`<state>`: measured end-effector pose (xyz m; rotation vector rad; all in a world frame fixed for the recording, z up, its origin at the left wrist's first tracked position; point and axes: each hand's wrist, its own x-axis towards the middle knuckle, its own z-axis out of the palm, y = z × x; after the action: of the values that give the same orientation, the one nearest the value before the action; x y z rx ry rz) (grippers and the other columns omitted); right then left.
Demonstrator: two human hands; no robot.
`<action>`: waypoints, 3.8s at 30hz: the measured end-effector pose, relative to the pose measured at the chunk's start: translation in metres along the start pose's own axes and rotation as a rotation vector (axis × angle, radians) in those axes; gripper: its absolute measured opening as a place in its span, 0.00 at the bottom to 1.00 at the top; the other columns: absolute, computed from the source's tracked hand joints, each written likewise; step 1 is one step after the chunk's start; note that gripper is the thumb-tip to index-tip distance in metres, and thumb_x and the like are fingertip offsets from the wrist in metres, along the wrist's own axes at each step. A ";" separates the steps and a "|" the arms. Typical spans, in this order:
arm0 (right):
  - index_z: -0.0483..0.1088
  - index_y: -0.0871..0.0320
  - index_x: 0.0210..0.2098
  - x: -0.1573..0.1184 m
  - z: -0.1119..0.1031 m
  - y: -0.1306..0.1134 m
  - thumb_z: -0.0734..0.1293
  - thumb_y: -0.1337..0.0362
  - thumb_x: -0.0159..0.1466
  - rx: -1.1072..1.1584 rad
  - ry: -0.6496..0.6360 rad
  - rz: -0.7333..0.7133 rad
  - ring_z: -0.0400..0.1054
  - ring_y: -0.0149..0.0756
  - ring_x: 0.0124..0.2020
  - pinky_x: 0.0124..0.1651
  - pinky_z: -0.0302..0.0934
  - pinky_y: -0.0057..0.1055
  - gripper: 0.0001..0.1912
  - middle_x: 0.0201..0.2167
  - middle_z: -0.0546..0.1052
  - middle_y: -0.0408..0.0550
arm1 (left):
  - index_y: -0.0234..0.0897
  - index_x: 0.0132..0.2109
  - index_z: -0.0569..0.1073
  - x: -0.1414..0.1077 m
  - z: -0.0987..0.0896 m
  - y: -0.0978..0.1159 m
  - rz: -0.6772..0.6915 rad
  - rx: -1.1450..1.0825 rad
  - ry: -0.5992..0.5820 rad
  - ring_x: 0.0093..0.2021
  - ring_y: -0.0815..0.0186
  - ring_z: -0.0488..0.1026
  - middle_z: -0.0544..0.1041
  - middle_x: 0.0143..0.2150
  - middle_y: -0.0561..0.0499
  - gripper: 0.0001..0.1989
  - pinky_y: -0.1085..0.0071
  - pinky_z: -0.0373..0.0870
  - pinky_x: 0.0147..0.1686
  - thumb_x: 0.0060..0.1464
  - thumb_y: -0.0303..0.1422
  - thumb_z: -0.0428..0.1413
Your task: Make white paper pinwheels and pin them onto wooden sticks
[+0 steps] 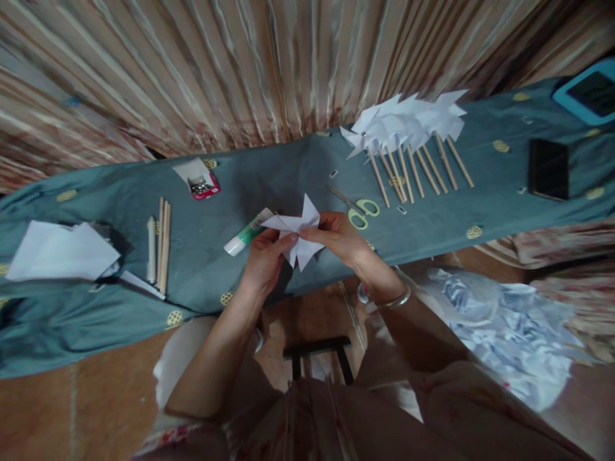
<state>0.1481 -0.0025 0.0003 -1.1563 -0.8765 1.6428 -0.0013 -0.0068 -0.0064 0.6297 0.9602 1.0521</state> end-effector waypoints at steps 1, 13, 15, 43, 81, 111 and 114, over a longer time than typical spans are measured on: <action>0.77 0.59 0.25 0.000 -0.001 0.000 0.77 0.60 0.44 -0.007 -0.004 0.001 0.67 0.28 0.25 0.30 0.62 0.27 0.11 0.23 0.78 0.41 | 0.36 0.34 0.81 0.000 0.000 -0.001 0.007 -0.004 0.003 0.37 0.61 0.80 0.84 0.36 0.48 0.15 0.67 0.76 0.42 0.35 0.31 0.70; 0.76 0.56 0.27 0.000 0.000 -0.001 0.78 0.52 0.48 0.033 -0.007 -0.048 0.67 0.27 0.26 0.31 0.63 0.26 0.16 0.24 0.76 0.38 | 0.36 0.29 0.77 0.001 0.002 0.006 0.048 -0.017 0.078 0.37 0.60 0.81 0.82 0.31 0.50 0.12 0.67 0.75 0.39 0.33 0.30 0.69; 0.76 0.55 0.28 -0.001 0.000 -0.004 0.77 0.48 0.49 0.063 0.021 -0.073 0.68 0.28 0.27 0.33 0.64 0.27 0.18 0.25 0.77 0.39 | 0.36 0.28 0.76 0.002 0.001 0.010 0.047 -0.026 0.092 0.39 0.58 0.81 0.82 0.30 0.50 0.11 0.67 0.76 0.38 0.33 0.30 0.69; 0.72 0.48 0.42 -0.027 0.006 0.010 0.68 0.61 0.64 -1.040 0.155 -0.847 0.53 0.47 0.70 0.70 0.50 0.53 0.07 0.67 0.62 0.43 | 0.35 0.31 0.78 0.007 -0.003 0.011 0.108 -0.137 0.154 0.30 0.69 0.77 0.81 0.31 0.51 0.06 0.73 0.72 0.34 0.42 0.25 0.65; 0.74 0.54 0.31 -0.009 0.001 0.021 0.68 0.62 0.63 -1.084 0.281 -0.733 0.54 0.48 0.69 0.70 0.51 0.51 0.06 0.62 0.69 0.50 | 0.39 0.33 0.82 0.004 0.002 0.003 0.324 0.154 0.160 0.33 0.66 0.77 0.81 0.32 0.52 0.10 0.71 0.74 0.39 0.39 0.25 0.68; 0.75 0.53 0.30 -0.003 -0.006 0.023 0.71 0.63 0.60 -0.918 0.227 -0.696 0.57 0.50 0.68 0.69 0.53 0.55 0.02 0.59 0.72 0.46 | 0.36 0.37 0.80 0.005 -0.003 0.000 0.346 0.358 0.144 0.28 0.67 0.75 0.80 0.29 0.52 0.13 0.72 0.71 0.29 0.41 0.32 0.67; 0.75 0.53 0.30 -0.003 -0.006 0.024 0.71 0.63 0.60 -0.934 0.231 -0.704 0.57 0.49 0.68 0.69 0.54 0.55 0.03 0.59 0.72 0.46 | 0.36 0.37 0.80 0.005 -0.004 0.000 0.350 0.358 0.142 0.28 0.68 0.75 0.80 0.28 0.52 0.12 0.73 0.70 0.29 0.41 0.31 0.67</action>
<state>0.1475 -0.0127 -0.0226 -1.3565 -1.7285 0.4804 -0.0043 -0.0020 -0.0097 1.0581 1.2038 1.2554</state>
